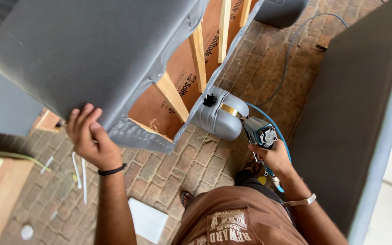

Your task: The person staples gray fabric onto a wooden chair frame using a pneumatic staple gun. They pull and smooth the fabric, then fire staples along the edges to secure it. The person reloads the staple gun mid-task and continues stapling around the frame. At the end, they flip the chair and wipe the underside with a cloth.

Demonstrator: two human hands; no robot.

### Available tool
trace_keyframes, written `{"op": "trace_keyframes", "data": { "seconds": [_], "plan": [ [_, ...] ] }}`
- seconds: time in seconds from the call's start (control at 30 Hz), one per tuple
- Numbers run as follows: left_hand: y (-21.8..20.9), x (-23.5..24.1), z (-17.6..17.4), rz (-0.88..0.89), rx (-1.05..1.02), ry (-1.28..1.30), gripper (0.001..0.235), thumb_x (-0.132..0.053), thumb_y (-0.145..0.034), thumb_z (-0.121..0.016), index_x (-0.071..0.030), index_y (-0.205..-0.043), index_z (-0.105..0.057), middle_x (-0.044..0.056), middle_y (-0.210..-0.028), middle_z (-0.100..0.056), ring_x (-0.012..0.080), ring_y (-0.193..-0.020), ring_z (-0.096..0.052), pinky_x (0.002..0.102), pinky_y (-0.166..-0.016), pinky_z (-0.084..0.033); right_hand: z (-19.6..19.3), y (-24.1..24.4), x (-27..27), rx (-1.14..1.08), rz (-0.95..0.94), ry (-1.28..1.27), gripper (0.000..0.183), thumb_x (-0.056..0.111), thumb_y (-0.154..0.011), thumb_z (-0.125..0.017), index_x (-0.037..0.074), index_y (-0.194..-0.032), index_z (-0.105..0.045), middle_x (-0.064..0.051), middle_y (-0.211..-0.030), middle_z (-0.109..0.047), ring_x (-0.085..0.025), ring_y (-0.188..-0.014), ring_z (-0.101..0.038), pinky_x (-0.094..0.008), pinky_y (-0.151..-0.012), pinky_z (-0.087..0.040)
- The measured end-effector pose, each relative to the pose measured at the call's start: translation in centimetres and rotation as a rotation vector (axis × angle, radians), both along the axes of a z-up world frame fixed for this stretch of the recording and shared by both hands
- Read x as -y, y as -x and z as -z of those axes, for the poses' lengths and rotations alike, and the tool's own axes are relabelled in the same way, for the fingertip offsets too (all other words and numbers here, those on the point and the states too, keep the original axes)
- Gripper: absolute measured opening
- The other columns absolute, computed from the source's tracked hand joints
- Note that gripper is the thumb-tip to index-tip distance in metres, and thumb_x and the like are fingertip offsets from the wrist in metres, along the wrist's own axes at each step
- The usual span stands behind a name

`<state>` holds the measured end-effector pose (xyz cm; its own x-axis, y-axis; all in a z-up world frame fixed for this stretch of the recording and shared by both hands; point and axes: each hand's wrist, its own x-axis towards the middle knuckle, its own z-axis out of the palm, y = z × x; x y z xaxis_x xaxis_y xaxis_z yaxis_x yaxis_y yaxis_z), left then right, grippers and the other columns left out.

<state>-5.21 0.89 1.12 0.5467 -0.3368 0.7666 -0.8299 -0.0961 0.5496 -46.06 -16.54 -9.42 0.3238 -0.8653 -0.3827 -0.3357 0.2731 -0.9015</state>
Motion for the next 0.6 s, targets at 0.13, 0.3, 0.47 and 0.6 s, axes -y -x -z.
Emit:
{"op": "trace_keyframes", "data": {
  "seconds": [0.13, 0.3, 0.47, 0.6],
  "plan": [
    [4.2, 2.0, -0.9, -0.26, -0.056, -0.079, 0.031, -0.003, -0.096, -0.057, -0.013, -0.117, -0.077, 0.004, -0.14, -0.07, 0.0364, -0.151, -0.044, 0.055, -0.132, -0.031, -0.3, 2.2, 5.6, 0.045, -0.046, -0.04, 0.018, 0.004, -0.08, -0.08, -0.002, -0.091, -0.067, -0.006, -0.068, -0.065, -0.013, -0.055, -0.056, -0.03, -0.05, -0.044],
    [8.1, 4.9, -1.9, -0.496, 0.092, -0.444, 0.051, -0.011, -0.087, -0.066, -0.015, -0.139, -0.069, 0.019, -0.159, -0.054, 0.0446, -0.153, -0.035, 0.067, -0.124, -0.007, -1.0, 3.8, 9.9, 0.067, -0.135, -0.105, 0.017, 0.003, -0.079, -0.079, 0.001, -0.092, -0.069, -0.005, -0.067, -0.066, -0.013, -0.053, -0.055, -0.03, -0.049, -0.043],
    [8.9, 8.3, -1.1, -0.467, 0.142, -0.596, 0.069, -0.022, -0.088, -0.069, -0.006, -0.154, -0.055, 0.028, -0.166, -0.038, 0.0478, -0.156, -0.026, 0.065, -0.124, -0.005, -0.5, 5.7, 11.4, 0.089, -0.178, -0.087, 0.01, 0.005, -0.079, -0.079, 0.001, -0.083, -0.071, -0.005, -0.066, -0.065, -0.012, -0.054, -0.054, -0.03, -0.049, -0.042],
    [8.0, 13.8, -0.9, -0.388, 0.206, -0.657, 0.073, -0.027, -0.09, -0.069, -0.001, -0.156, -0.051, 0.028, -0.165, -0.038, 0.044, -0.156, -0.028, 0.062, -0.126, -0.006, -0.7, 7.8, 12.6, 0.058, -0.12, -0.099, 0.013, 0.008, -0.08, -0.079, 0.001, -0.078, -0.069, -0.006, -0.062, -0.064, -0.014, -0.052, -0.054, -0.031, -0.049, -0.041]
  ]
}}
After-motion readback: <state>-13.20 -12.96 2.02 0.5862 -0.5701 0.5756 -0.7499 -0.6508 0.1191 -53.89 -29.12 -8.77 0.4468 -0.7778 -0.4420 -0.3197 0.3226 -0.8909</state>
